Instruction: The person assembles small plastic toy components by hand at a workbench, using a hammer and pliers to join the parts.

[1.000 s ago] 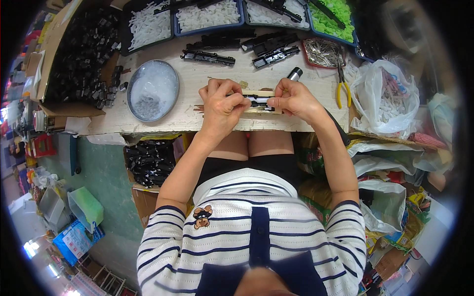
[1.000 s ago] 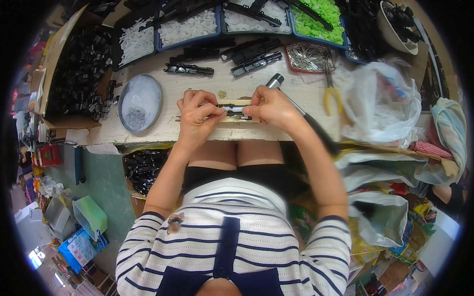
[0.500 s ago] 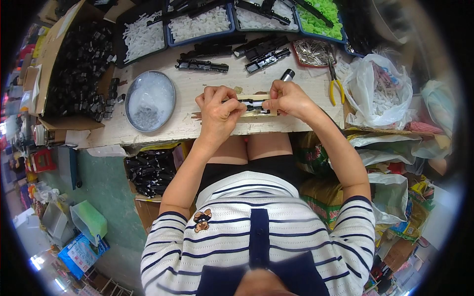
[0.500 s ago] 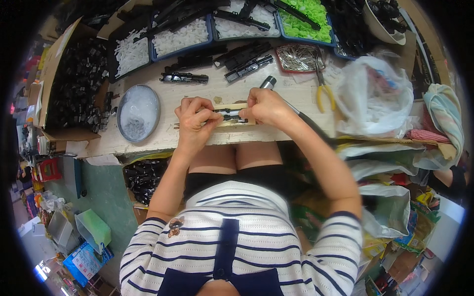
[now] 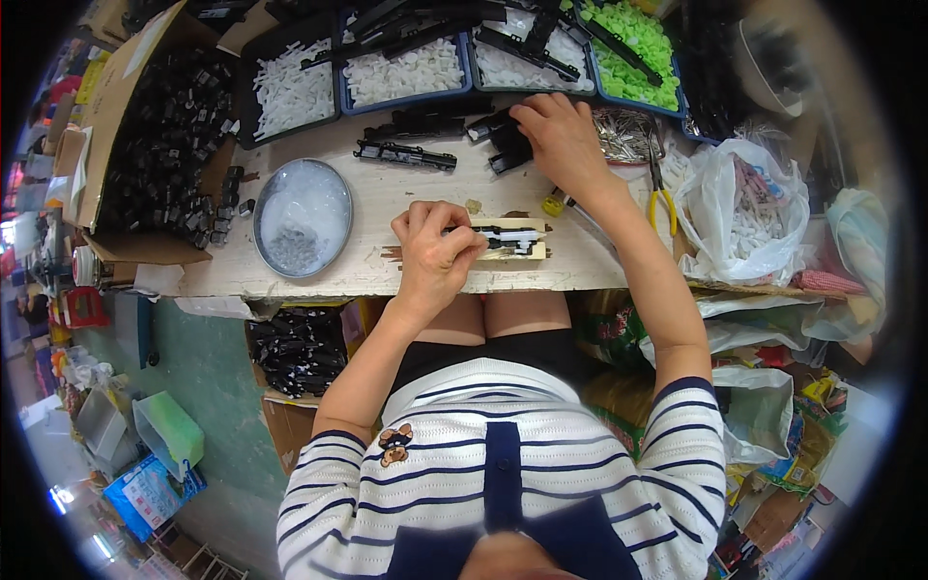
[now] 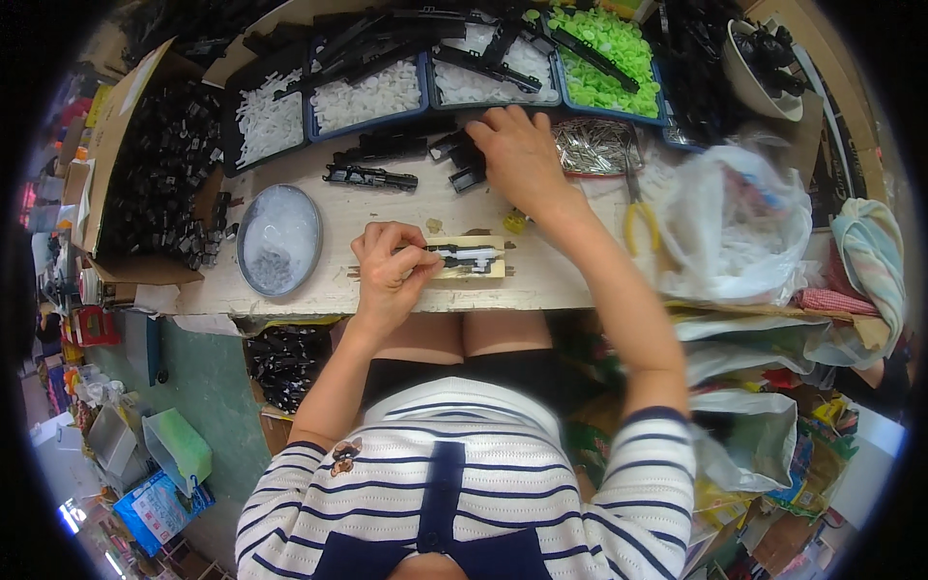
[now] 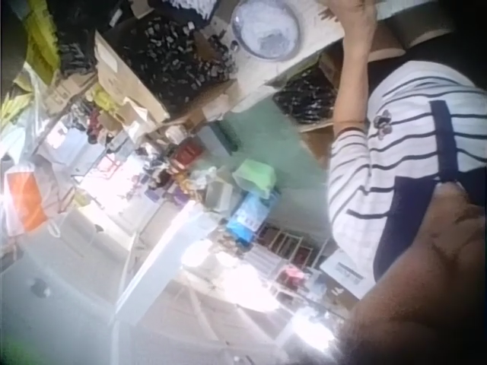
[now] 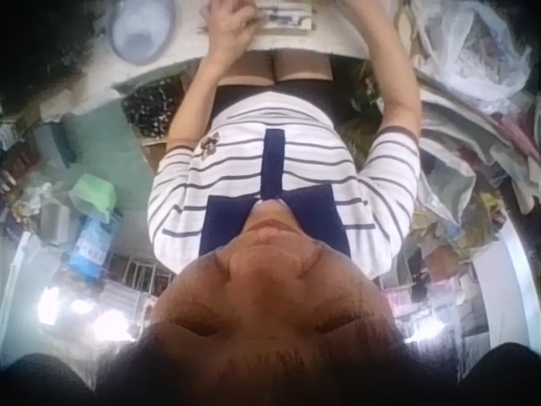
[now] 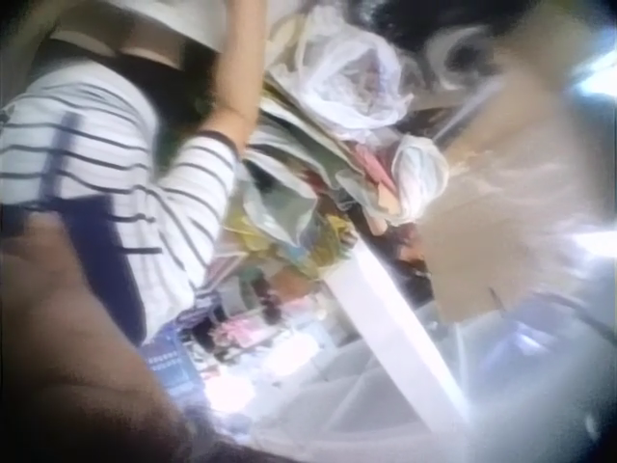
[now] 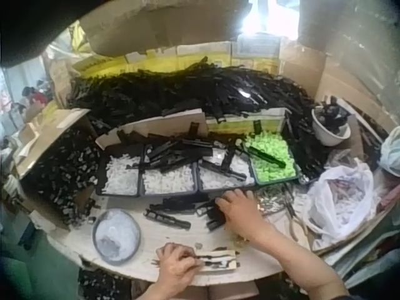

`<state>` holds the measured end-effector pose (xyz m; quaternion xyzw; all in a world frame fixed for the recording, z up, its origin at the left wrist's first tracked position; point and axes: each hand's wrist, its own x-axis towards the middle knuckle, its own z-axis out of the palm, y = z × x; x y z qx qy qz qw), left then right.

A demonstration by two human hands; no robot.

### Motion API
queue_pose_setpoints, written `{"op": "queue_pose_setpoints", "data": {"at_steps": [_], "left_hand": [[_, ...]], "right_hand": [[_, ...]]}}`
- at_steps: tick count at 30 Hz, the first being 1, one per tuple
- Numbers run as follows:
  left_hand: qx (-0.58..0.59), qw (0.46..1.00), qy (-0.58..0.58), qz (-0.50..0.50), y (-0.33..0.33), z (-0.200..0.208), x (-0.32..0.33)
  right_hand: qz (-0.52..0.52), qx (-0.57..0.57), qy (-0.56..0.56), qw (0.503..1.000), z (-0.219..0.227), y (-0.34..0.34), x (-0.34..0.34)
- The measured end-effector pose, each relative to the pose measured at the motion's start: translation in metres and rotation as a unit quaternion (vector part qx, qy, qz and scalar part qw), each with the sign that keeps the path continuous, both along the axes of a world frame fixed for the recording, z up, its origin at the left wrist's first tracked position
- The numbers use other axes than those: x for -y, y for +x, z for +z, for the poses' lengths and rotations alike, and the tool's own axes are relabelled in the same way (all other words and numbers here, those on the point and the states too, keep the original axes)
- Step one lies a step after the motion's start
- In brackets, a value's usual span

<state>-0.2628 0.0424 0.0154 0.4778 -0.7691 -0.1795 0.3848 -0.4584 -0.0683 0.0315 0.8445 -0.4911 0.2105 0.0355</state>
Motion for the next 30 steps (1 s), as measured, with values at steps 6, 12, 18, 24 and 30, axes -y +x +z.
{"op": "queue_pose_setpoints", "data": {"at_steps": [6,12,18,24,30], "left_hand": [[-0.003,1.0,0.0,-0.001,0.0,0.0,0.0],[0.002,1.0,-0.005,0.0,0.0,-0.001,0.0],[-0.002,1.0,0.0,-0.003,-0.002,-0.001,-0.001],[-0.007,1.0,0.0,0.001,0.002,0.002,-0.001],[-0.016,1.0,0.014,0.001,0.003,0.001,-0.002]], "right_hand": [[-0.026,-0.072,-0.003,0.997,-0.007,0.015,0.017],[-0.013,-0.176,0.013,0.984,-0.001,0.036,0.02],[0.052,-0.155,0.02,0.986,0.013,0.031,0.015],[0.103,0.168,0.082,0.977,0.07,-0.006,-0.005],[0.113,-0.065,0.271,0.954,0.042,-0.017,-0.031]]}}
